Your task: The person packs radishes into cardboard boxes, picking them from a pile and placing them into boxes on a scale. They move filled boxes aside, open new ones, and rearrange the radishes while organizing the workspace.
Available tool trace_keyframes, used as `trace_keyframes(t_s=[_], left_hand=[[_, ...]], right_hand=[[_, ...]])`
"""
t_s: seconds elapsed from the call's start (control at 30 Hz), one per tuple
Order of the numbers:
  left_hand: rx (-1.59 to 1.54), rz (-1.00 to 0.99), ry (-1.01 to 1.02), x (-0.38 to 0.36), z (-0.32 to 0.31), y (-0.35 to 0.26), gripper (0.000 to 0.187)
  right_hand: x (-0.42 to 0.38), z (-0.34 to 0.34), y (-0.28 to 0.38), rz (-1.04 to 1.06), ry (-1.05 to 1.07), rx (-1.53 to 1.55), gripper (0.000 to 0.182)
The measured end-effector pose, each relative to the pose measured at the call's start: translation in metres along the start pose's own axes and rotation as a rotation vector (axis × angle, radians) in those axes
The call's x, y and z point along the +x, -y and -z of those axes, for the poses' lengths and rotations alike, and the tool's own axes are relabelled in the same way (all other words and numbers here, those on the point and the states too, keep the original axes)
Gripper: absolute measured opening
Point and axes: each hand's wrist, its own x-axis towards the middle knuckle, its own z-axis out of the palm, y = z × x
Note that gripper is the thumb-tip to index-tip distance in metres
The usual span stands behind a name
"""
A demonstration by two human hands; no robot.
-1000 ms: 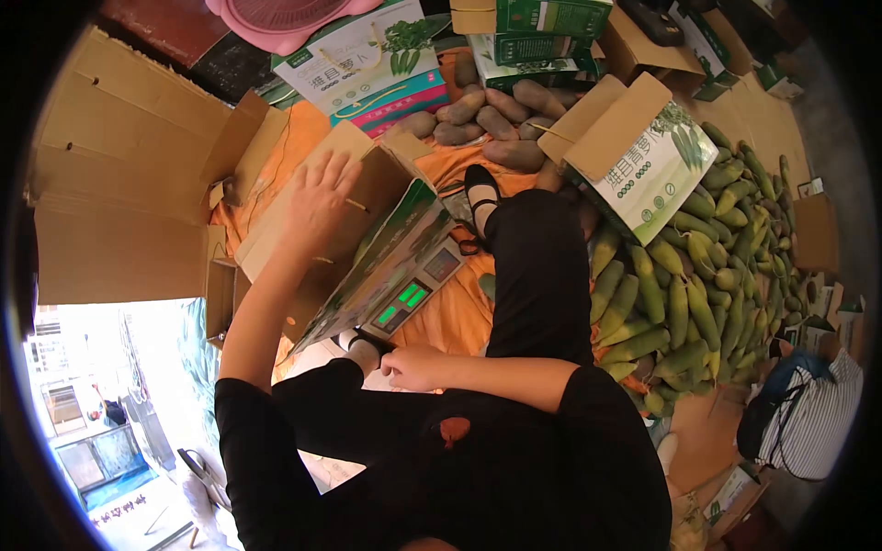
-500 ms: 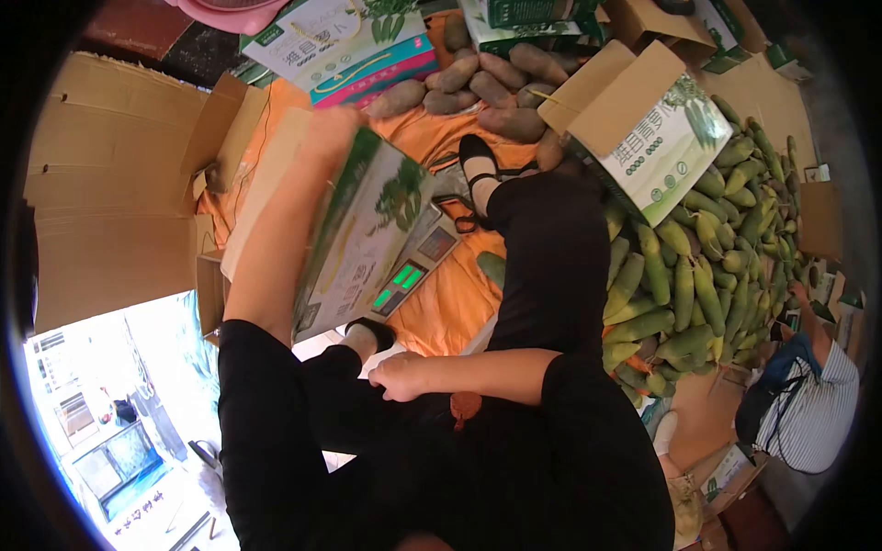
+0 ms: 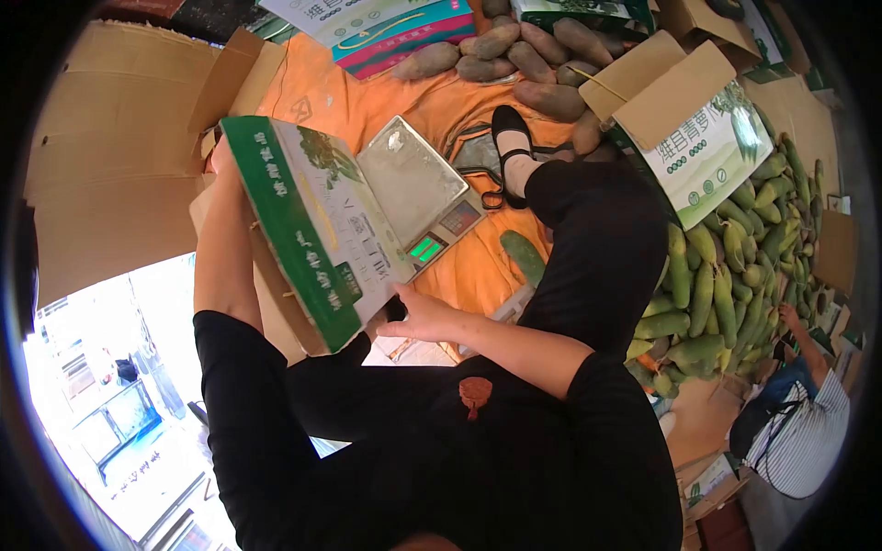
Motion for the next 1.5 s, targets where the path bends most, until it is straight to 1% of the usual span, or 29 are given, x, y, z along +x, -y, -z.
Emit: trace_keyframes(t_s=[0.07, 0.1, 0.17, 0.2, 0.27, 0.3, 0.37, 0.4, 0.47, 0.53, 0.6, 0.63, 0.67, 0.7, 0.73, 0.8, 0.83, 0.87, 0.9, 0.93, 0.97, 1.0, 1.1, 1.13, 1.2, 1.27, 1.33, 1.47, 1.5], left_hand=[[0.005, 0.111, 0.027, 0.001, 0.009, -0.008, 0.035], [0.061, 0.107, 0.066, -0.004, 0.014, -0.015, 0.034], [0.046, 0.098, 0.054, -0.005, 0.014, -0.016, 0.033], [0.033, 0.091, 0.044, -0.006, 0.014, -0.016, 0.032], [0.016, 0.117, 0.050, -0.010, 0.019, -0.017, 0.031], [0.000, 0.141, 0.059, -0.013, 0.021, -0.015, 0.030], [-0.064, 0.196, 0.062, -0.017, 0.023, -0.009, 0.030], [-0.123, 0.247, 0.060, -0.017, 0.023, -0.006, 0.031], [-0.107, 0.266, 0.077, -0.011, 0.015, 0.009, 0.033], [-0.080, 0.298, 0.089, -0.010, 0.009, 0.028, 0.036], [-0.096, 0.309, 0.079, -0.010, -0.003, 0.051, 0.037], [-0.089, 0.277, 0.115, -0.011, -0.013, 0.065, 0.037], [-0.081, 0.244, 0.150, -0.013, -0.022, 0.078, 0.038], [-0.119, 0.227, 0.148, -0.018, -0.031, 0.089, 0.038], [-0.157, 0.208, 0.147, -0.026, -0.041, 0.100, 0.039], [-0.367, 0.134, 0.182, -0.043, -0.054, 0.118, 0.038], [-0.367, 0.129, 0.181, -0.058, -0.054, 0.119, 0.038], [-0.470, 0.171, 0.206, -0.074, -0.053, 0.117, 0.034], [-0.573, 0.213, 0.231, -0.090, -0.051, 0.115, 0.031], [-0.572, 0.209, 0.229, -0.102, -0.047, 0.113, 0.031], [-0.688, 0.271, 0.281, -0.114, -0.045, 0.110, 0.028], [-0.804, 0.333, 0.334, -0.126, -0.044, 0.106, 0.026], [-0.932, 0.341, 0.275, -0.158, -0.046, 0.094, 0.025], [-0.931, 0.336, 0.275, -0.165, -0.049, 0.096, 0.025], [-0.917, 0.354, 0.383, -0.176, -0.054, 0.097, 0.025], [-0.931, 0.358, 0.392, -0.195, -0.048, 0.091, 0.025], [-0.916, 0.376, 0.478, -0.207, -0.045, 0.089, 0.025], [-0.924, 0.361, 0.455, -0.225, -0.040, 0.083, 0.024], [-0.943, 0.359, 0.471, -0.226, -0.043, 0.087, 0.024]], right_hand=[[0.014, -0.017, -0.007, 0.109, -0.103, 0.129, 0.096], [0.018, -0.026, -0.006, 0.111, -0.103, 0.127, 0.096], [0.024, -0.040, -0.003, 0.069, -0.229, 0.255, 0.105], [0.025, -0.045, -0.003, 0.069, -0.228, 0.253, 0.105], [0.030, -0.051, -0.001, 0.230, -0.374, 0.407, 0.103], [0.030, -0.050, -0.002, 0.229, -0.369, 0.407, 0.103], [0.018, -0.035, 0.014, 0.202, -0.297, 0.725, 0.095], [0.014, -0.024, 0.023, 0.200, -0.298, 0.721, 0.095], [0.012, 0.001, 0.037, 0.156, -0.480, 0.673, 0.084], [0.017, 0.029, 0.036, 0.254, -0.651, 0.487, 0.078], [0.028, 0.057, 0.030, 0.325, -0.789, 0.606, 0.072], [0.023, 0.069, 0.042, 0.325, -0.789, 0.605, 0.072], [0.011, 0.081, 0.065, 0.256, -0.779, 0.631, 0.069], [0.006, 0.090, 0.079, 0.188, -0.769, 0.657, 0.066], [0.007, 0.094, 0.080, 0.191, -0.774, 0.656, 0.066], [0.009, 0.100, 0.078, 0.381, -0.705, 0.516, 0.060], [0.012, 0.101, 0.075, 0.408, -0.791, 0.309, 0.055], [0.011, 0.105, 0.075, 0.410, -0.794, 0.309, 0.055], [0.011, 0.111, 0.076, 0.414, -0.805, 0.152, 0.054], [0.011, 0.117, 0.078, 0.417, -0.814, -0.005, 0.054], [0.009, 0.124, 0.087, 0.310, -0.770, -0.007, 0.056], [0.006, 0.130, 0.096, 0.309, -0.774, -0.007, 0.056], [0.008, 0.148, 0.115, 0.328, -0.852, -0.276, 0.050], [0.011, 0.154, 0.118, 0.328, -0.857, -0.274, 0.050], [0.016, 0.168, 0.125, 0.310, -0.782, -0.385, 0.048], [0.027, 0.180, 0.126, 0.262, -0.753, -0.438, 0.049], [0.038, 0.187, 0.124, 0.305, -0.722, -0.449, 0.050], [0.042, 0.191, 0.129, 0.283, -0.757, -0.576, 0.053], [0.042, 0.193, 0.131, 0.245, -0.717, -0.652, 0.050]])
